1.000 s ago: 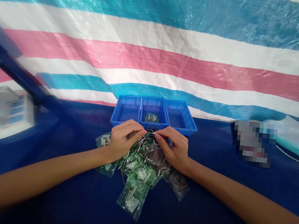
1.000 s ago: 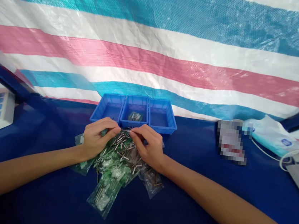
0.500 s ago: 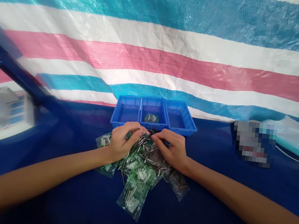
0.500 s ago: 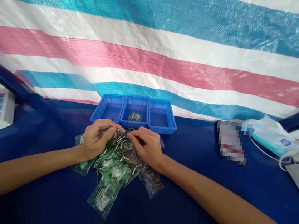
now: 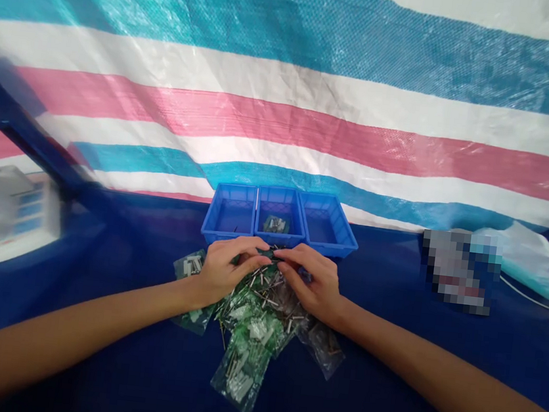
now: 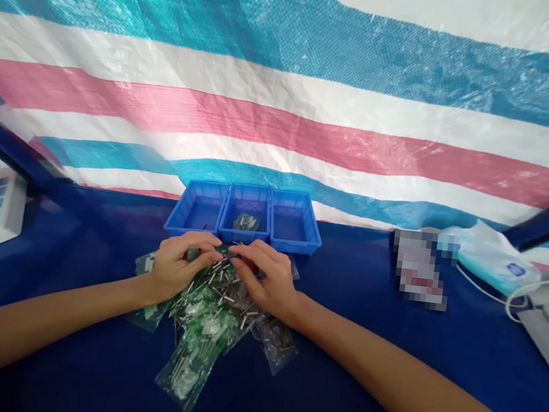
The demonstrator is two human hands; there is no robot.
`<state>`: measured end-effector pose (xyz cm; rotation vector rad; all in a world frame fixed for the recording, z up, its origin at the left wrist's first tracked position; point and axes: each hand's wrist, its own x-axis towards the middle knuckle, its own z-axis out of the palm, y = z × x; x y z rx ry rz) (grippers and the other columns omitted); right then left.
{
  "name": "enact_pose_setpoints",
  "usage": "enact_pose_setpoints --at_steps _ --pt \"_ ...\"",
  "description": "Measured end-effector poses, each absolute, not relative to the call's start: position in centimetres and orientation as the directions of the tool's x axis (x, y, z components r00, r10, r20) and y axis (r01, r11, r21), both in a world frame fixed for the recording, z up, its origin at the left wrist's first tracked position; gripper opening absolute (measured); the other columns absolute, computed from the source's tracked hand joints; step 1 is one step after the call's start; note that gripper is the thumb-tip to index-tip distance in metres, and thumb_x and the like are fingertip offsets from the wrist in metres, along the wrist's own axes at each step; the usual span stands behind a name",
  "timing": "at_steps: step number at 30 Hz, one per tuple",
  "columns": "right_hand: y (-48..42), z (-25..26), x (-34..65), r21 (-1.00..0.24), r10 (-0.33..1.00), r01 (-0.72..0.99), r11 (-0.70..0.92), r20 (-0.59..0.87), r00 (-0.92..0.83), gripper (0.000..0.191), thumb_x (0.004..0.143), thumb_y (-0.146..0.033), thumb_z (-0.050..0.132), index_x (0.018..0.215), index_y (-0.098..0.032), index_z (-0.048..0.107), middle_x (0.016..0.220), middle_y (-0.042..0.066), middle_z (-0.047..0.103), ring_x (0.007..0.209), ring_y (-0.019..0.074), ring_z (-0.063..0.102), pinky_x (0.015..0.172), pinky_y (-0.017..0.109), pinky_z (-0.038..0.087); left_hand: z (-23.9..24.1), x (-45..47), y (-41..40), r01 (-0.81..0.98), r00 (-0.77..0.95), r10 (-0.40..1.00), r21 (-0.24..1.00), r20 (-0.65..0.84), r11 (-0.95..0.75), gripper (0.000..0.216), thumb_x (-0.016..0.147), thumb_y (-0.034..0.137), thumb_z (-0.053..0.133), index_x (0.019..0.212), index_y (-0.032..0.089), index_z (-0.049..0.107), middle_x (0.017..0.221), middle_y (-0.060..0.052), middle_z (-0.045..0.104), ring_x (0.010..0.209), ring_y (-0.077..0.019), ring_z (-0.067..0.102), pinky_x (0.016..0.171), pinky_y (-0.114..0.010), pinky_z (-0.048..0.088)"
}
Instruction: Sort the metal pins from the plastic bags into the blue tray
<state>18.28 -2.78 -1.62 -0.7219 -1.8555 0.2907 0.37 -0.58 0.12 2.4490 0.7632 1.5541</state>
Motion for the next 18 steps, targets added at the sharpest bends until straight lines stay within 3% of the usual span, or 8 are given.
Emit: enact_pose_setpoints --at_steps 5,11,18 --pt "-2.63 -1.90 18.20 -0.495 0.594 0.350 0.795 0.751 -0.289 0.012 0.085 -0.018 0.051 0.088 -0.017 0.063 0.069 0.002 0.061 0.058 0.0106 0.054 0.051 0.023 0.044 -0.08 0.40 -0.55 0.348 0.330 0.503 0.392 0.799 -0.851 0.018 0.081 0.035 0.061 0.078 0.017 0.064 0.054 0.003 0.064 0.041 -0.0069 0.055 0.045 -0.018 0.046" --pt "-2.84 -1.69 18.39 -0.533 0.636 0.424 0.732 0.757 -0.147 0.011 0.086 -0.018 0.050 0.083 -0.018 0.060 0.065 0.000 0.061 0.057 0.0106 0.054 0.052 0.023 0.043 -0.09 0.40 -0.63 0.358 0.315 0.512 0.399 0.799 -0.844 0.015 0.076 0.031 0.066 0.079 0.017 0.065 0.052 0.004 0.061 0.042 -0.0060 0.051 0.045 -0.017 0.044" --pt "-2.70 -1.74 18.27 -0.523 0.641 0.414 0.745 0.732 -0.231 0.012 0.087 -0.019 0.050 0.079 -0.017 0.060 0.062 0.000 0.059 0.053 0.0093 0.050 0.050 0.022 0.041 0.00 0.33 -0.75 0.308 0.325 0.493 0.402 0.807 -0.862 0.006 0.078 0.015 0.064 0.083 0.016 0.066 0.080 -0.004 0.070 0.064 -0.0097 0.063 0.056 -0.021 0.050"
